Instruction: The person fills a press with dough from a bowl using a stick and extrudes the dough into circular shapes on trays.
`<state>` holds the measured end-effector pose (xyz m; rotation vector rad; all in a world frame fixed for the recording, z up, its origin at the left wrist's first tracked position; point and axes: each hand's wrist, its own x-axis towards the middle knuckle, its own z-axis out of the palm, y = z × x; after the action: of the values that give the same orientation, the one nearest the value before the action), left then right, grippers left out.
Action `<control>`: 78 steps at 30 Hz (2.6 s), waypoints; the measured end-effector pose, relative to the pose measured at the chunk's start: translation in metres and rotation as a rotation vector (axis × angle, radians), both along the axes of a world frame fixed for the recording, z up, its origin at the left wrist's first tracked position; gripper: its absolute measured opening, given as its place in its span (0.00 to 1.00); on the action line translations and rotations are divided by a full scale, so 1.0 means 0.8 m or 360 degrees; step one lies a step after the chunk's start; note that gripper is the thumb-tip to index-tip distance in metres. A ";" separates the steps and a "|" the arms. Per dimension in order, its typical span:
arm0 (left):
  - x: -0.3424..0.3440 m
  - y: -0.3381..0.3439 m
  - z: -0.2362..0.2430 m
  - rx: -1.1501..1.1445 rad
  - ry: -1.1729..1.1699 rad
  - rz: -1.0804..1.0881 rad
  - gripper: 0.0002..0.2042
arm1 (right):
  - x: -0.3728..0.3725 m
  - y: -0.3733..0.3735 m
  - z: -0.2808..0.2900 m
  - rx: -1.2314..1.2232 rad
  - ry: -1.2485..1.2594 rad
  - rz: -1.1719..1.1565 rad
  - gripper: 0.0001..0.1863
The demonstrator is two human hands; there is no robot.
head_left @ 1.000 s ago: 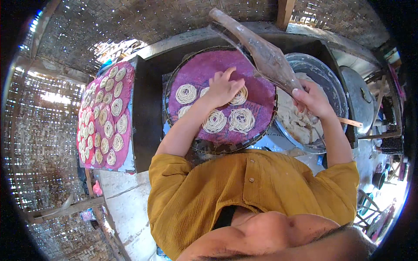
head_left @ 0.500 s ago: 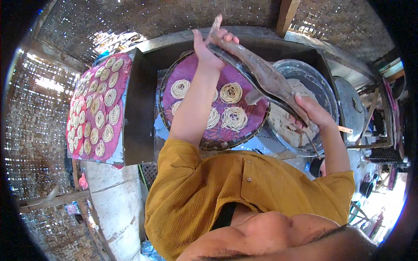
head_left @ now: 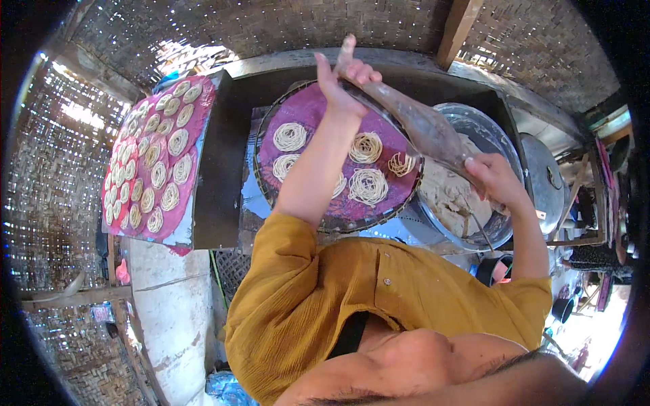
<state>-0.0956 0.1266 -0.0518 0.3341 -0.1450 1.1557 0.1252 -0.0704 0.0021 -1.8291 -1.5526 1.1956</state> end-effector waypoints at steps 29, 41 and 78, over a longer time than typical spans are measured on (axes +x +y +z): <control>-0.017 -0.051 0.044 0.0003 0.0070 -0.0087 0.29 | -0.016 -0.049 0.018 0.0035 -0.0138 -0.0020 0.24; 0.039 -0.045 0.043 0.0020 0.0580 -0.0437 0.30 | 0.009 -0.052 -0.016 0.0278 -0.0071 -0.0131 0.20; -0.046 -0.084 -0.060 0.0986 0.1804 0.1027 0.30 | -0.086 0.044 -0.064 0.0580 0.0473 0.0272 0.24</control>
<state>-0.1326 0.0592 -0.0996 1.6162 0.6628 1.3602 0.0561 -0.0350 -0.0489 -1.2493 -1.6472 1.1094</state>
